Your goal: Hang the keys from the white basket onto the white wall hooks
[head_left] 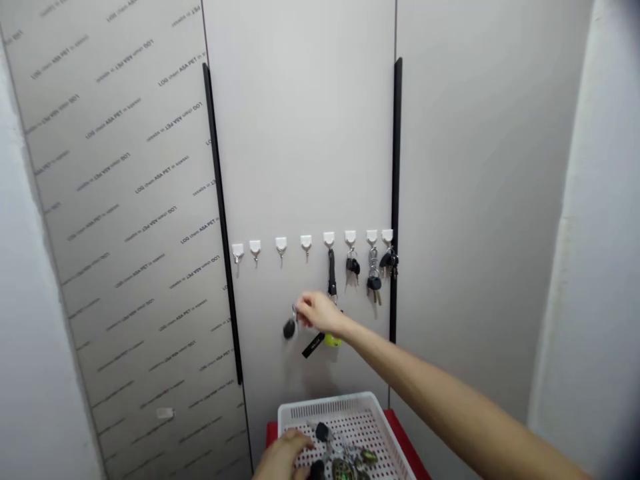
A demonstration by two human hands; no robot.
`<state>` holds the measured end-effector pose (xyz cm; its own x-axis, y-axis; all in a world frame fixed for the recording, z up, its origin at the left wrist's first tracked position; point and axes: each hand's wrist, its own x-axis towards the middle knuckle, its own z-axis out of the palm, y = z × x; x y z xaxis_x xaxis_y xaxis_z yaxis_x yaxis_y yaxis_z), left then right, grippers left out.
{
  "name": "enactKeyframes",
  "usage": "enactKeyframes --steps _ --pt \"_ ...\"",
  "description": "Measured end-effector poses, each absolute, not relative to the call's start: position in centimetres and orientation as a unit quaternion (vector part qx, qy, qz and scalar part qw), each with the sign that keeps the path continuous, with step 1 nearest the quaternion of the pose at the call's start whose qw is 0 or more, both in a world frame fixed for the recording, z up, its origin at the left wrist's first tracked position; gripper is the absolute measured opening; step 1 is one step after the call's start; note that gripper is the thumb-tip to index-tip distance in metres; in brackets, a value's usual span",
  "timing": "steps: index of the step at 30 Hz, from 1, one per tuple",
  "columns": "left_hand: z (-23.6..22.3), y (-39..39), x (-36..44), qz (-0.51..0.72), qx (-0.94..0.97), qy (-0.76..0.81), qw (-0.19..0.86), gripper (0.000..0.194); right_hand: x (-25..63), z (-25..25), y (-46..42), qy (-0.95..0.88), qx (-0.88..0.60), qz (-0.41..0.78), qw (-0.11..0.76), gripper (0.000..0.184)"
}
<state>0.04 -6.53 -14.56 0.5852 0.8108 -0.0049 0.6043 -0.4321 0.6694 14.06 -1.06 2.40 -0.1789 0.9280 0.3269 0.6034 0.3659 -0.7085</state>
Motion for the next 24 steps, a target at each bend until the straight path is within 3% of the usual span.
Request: enactKeyframes --steps 4,7,9,13,15,18,21,24 --pt "-10.8 -7.0 -0.1 0.184 0.810 0.437 0.345 0.028 15.7 -6.1 -4.6 -0.721 -0.513 0.365 0.290 0.015" --pt "-8.5 -6.6 0.5 0.211 0.806 0.401 0.380 0.024 17.3 -9.0 -6.3 -0.729 -0.522 0.366 0.249 0.014" --pt "-6.7 -5.9 1.4 0.253 0.803 0.388 0.376 0.023 19.0 -7.4 -6.3 -0.734 -0.526 0.300 0.308 0.015" --pt "-1.6 -2.7 5.0 0.370 0.790 0.375 0.313 0.025 22.9 1.0 -3.5 -0.613 -0.566 0.040 0.550 0.026" --pt "1.1 -0.7 7.7 0.433 0.765 0.404 0.251 0.027 24.1 4.4 -1.6 -0.568 -0.604 -0.027 0.559 0.035" --pt "3.9 2.0 11.4 0.457 0.738 0.460 0.186 0.029 24.7 6.1 0.4 -0.567 -0.651 -0.029 0.504 0.035" --pt "5.1 3.6 13.3 0.401 0.751 0.495 0.173 0.021 25.0 6.9 0.8 -0.562 -0.654 -0.022 0.506 0.031" --pt "6.3 4.0 13.4 0.439 0.736 0.485 0.176 0.022 25.3 9.5 0.0 -0.561 -0.624 -0.059 0.541 0.032"
